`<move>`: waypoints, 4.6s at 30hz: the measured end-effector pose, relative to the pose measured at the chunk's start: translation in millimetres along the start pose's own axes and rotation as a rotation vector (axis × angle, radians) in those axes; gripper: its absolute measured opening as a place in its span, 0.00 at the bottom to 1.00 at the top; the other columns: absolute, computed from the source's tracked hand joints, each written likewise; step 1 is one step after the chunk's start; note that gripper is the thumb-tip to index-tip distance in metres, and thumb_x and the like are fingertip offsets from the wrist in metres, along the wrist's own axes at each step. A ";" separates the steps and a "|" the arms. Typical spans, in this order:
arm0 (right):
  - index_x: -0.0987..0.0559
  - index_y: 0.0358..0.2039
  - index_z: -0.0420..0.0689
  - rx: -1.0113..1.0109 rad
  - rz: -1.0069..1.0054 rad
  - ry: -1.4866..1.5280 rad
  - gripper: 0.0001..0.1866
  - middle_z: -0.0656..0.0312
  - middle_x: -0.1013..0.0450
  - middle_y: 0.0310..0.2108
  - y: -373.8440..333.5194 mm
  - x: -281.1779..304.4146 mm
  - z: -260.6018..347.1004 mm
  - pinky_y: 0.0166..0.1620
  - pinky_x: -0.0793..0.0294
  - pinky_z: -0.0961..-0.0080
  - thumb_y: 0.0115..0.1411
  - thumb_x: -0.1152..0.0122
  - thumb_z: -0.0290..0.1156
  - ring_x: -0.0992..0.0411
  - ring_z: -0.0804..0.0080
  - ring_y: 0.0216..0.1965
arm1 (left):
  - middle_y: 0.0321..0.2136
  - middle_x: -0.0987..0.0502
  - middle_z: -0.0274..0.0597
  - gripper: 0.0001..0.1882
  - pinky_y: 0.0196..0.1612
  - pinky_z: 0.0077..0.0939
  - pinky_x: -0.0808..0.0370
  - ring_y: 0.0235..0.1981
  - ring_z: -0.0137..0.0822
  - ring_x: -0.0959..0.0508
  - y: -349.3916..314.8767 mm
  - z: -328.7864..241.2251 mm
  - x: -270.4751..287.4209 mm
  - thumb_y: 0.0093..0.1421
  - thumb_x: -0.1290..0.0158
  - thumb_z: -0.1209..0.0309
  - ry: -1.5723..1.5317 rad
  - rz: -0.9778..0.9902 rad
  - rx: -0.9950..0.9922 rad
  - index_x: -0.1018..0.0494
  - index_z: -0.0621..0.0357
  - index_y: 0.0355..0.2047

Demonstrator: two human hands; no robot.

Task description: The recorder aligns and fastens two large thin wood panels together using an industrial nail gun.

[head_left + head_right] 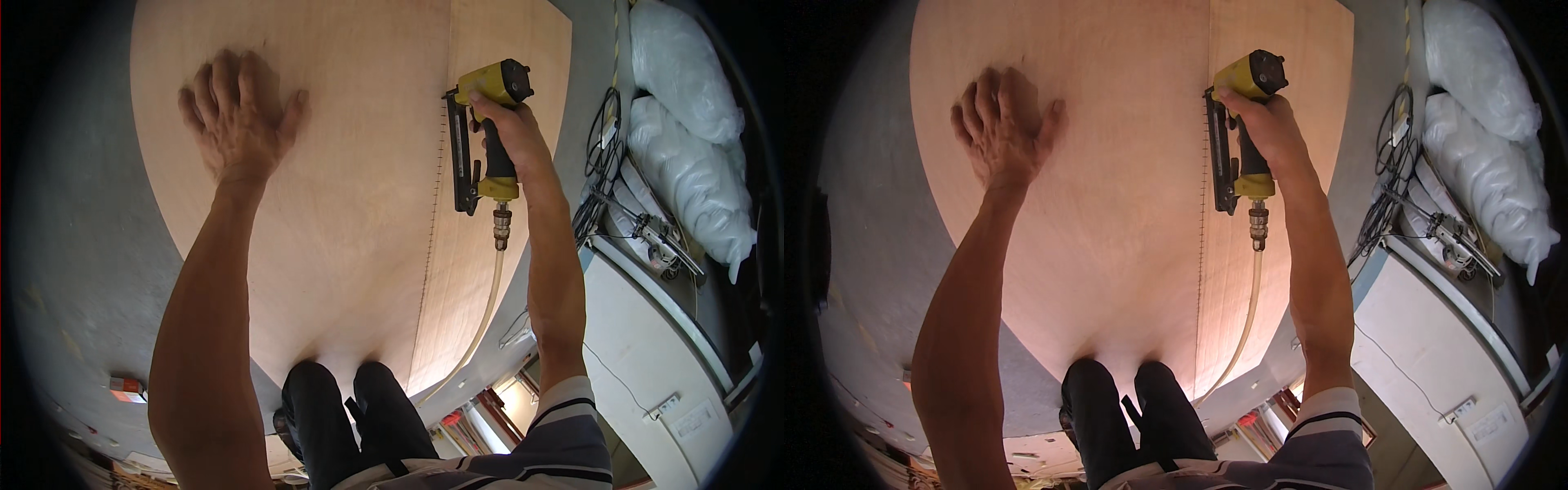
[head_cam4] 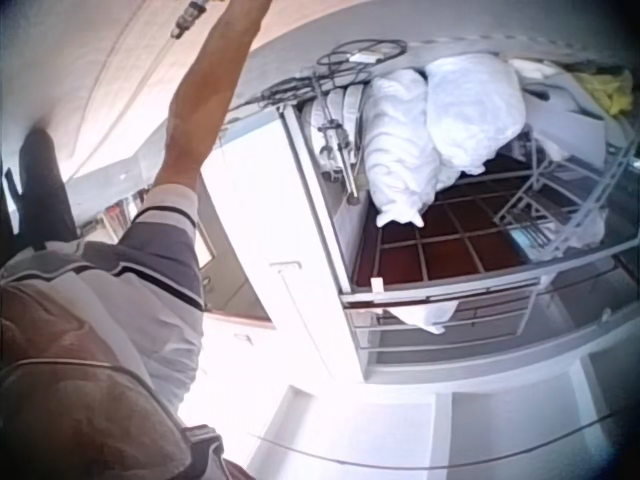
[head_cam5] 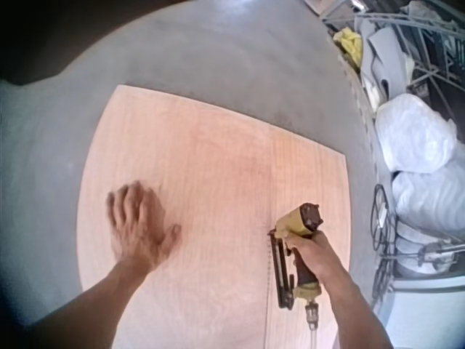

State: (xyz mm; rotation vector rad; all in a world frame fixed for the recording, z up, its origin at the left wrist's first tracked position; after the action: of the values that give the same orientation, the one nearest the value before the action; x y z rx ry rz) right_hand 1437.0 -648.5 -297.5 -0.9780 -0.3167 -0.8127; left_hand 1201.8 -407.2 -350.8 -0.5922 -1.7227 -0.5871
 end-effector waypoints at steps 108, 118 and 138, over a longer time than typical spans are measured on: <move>0.23 0.31 0.43 0.027 -0.054 -0.024 0.21 0.66 0.30 0.20 88.9 10.7 125.5 0.21 0.31 0.81 0.53 0.34 0.51 0.33 0.80 0.16 | 0.65 0.48 0.53 0.45 0.65 0.63 0.57 0.65 0.55 0.51 -19.9 8.4 0.2 0.56 0.51 0.39 -0.117 0.007 -0.024 0.45 0.56 0.65; 0.22 0.34 0.42 0.038 -0.045 -0.039 0.23 0.64 0.29 0.25 97.0 9.3 137.9 0.29 0.30 0.77 0.51 0.34 0.50 0.31 0.76 0.24 | 0.64 0.46 0.53 0.44 0.65 0.63 0.57 0.65 0.55 0.50 -14.0 7.9 6.2 0.56 0.51 0.39 -0.112 -0.024 -0.028 0.43 0.56 0.64; 0.21 0.36 0.43 0.132 -0.072 0.006 0.22 0.64 0.28 0.24 126.1 18.5 146.8 0.20 0.34 0.83 0.54 0.35 0.51 0.35 0.81 0.16 | 0.65 0.47 0.53 0.45 0.66 0.63 0.59 0.66 0.56 0.52 -16.2 8.1 -3.2 0.57 0.52 0.38 -0.116 0.070 -0.004 0.45 0.56 0.64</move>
State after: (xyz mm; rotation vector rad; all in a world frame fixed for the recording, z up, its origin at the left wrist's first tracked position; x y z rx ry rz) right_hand 1558.1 -497.0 -284.1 -0.8439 -0.3971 -0.8491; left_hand 1185.9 -414.2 -356.9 -0.6980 -1.8021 -0.5150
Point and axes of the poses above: each hand's wrist, its own y-axis towards the middle knuckle, its own x-axis out of the back of the hand, z = x × y, the point moved 10 cm from there along y, towards the middle knuckle
